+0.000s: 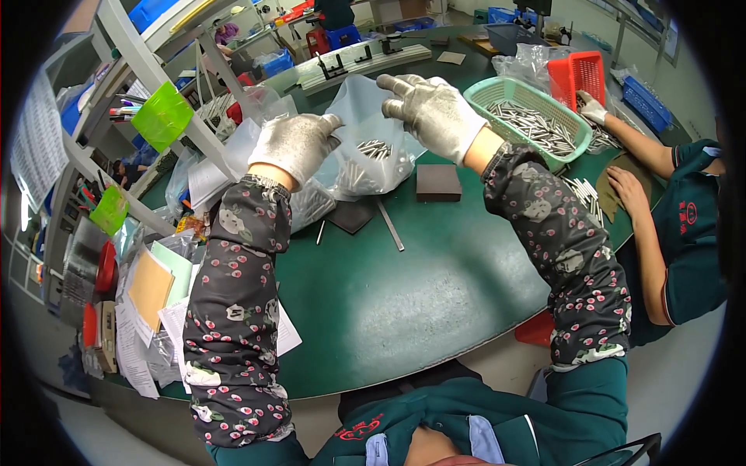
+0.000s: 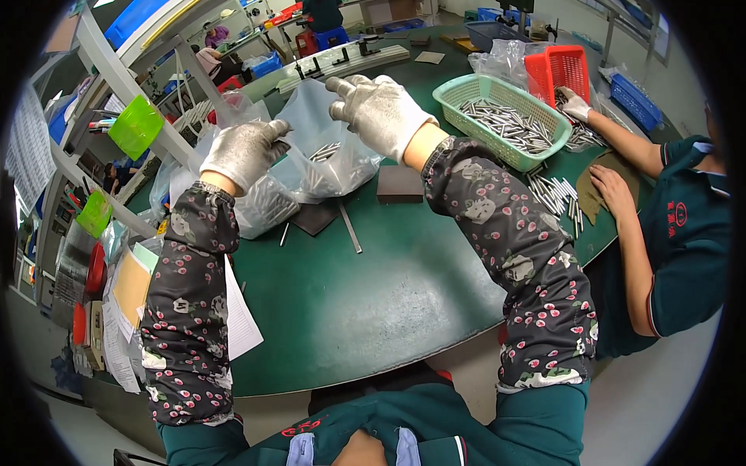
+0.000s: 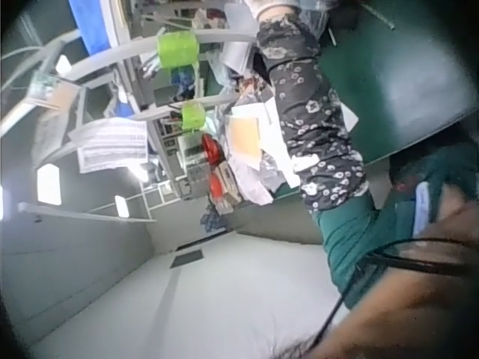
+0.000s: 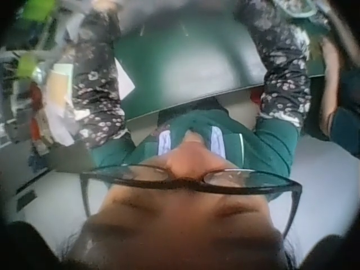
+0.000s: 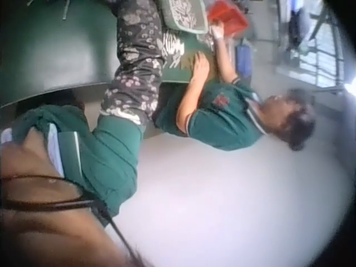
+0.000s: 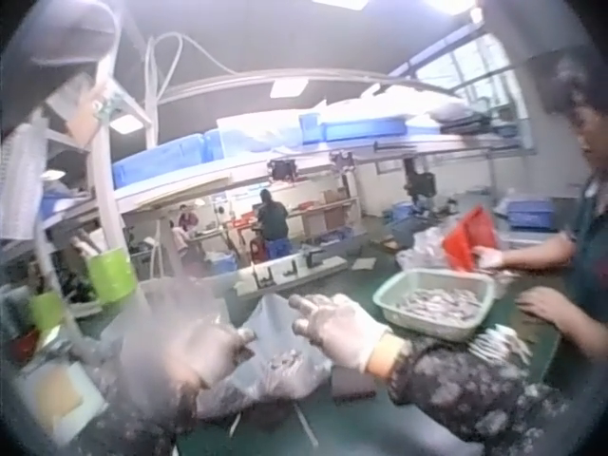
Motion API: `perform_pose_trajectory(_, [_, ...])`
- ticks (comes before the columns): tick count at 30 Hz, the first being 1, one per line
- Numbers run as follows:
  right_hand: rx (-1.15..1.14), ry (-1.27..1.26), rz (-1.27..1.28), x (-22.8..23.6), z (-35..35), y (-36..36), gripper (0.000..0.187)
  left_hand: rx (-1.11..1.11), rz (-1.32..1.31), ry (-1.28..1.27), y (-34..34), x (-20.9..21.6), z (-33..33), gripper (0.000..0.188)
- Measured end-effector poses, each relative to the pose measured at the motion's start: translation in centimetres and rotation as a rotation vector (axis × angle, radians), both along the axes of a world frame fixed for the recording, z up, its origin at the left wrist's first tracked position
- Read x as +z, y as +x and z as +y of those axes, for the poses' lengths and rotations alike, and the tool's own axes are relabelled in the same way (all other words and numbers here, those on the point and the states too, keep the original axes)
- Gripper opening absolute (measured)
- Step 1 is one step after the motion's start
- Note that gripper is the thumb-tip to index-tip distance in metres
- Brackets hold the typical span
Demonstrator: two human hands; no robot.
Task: Arranging cylindrical metal pins into organized rows on a alignment block and then placing them into a plastic bag.
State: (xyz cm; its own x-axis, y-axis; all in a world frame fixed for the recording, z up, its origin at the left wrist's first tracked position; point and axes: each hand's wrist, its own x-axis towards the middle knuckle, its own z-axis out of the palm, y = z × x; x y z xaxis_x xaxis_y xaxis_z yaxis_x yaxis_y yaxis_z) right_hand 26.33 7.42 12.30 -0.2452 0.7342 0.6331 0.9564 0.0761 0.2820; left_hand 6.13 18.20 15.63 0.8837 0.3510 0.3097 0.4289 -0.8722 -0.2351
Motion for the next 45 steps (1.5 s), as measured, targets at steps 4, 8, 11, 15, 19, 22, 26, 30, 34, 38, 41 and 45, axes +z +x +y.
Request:
perform_pose_trajectory(4, [-0.066, -0.043, -0.046, 0.0, 0.6, 0.1, 0.011, -0.068, 0.015, -0.181, 0.2, -1.2, -1.9, 0.023])
perform_pose_trajectory(8, [-0.485, -0.159, -0.05, 2.3, 2.5, 0.9, 0.013, 0.1, -0.063, -0.071, 0.0, -1.3, 1.3, 0.019])
perform_pose_trajectory(11, [-0.32, 0.041, -0.023, 1.4, 4.4, 1.3, 0.013, 0.161, -0.11, 0.064, -0.2, -1.2, 2.0, 0.018])
perform_pose_trajectory(15, [-0.094, -0.05, 0.279, 0.4, 2.6, 1.4, 0.022, 0.044, -0.095, 0.011, -2.4, -1.3, 1.8, 0.013])
perform_pose_trajectory(19, [0.052, 0.197, 0.525, -4.5, -1.1, 1.5, 0.061, -0.093, -0.119, 0.229, -2.2, -3.9, 1.3, 0.013])
perform_pose_trajectory(22, [-0.116, -0.105, 0.792, -6.6, -6.5, 0.4, 0.071, -0.052, -0.08, 0.288, -2.2, -3.5, 0.0, 0.023])
perform_pose_trajectory(26, [-0.153, -0.111, 0.717, -9.9, -15.3, 2.3, 0.063, -0.021, -0.026, 0.324, -1.8, -3.5, -1.8, 0.04])
perform_pose_trajectory(30, [-0.422, -0.104, 0.739, -11.0, -22.5, 6.3, 0.056, -0.018, -0.128, 0.454, -1.7, -3.8, -4.0, 0.06])
perform_pose_trajectory(34, [-0.703, -0.079, 0.673, -12.6, -27.6, 11.4, 0.056, -0.401, -0.341, 0.259, -0.8, -4.7, -9.0, 0.057])
perform_pose_trajectory(38, [-0.807, -0.144, 0.731, -14.2, -28.0, 14.9, 0.059, -0.622, -0.2, -0.007, 2.9, -7.5, -13.9, 0.039])
perform_pose_trajectory(41, [-0.838, -0.226, 0.702, -14.9, -28.0, 16.7, 0.06, -0.639, -0.06, -0.32, 6.2, -9.5, -17.2, 0.051])
perform_pose_trajectory(45, [-0.88, -0.331, 0.66, -14.4, -26.8, 16.4, 0.057, -0.415, 0.104, -0.548, 10.4, -13.1, -20.4, 0.086])
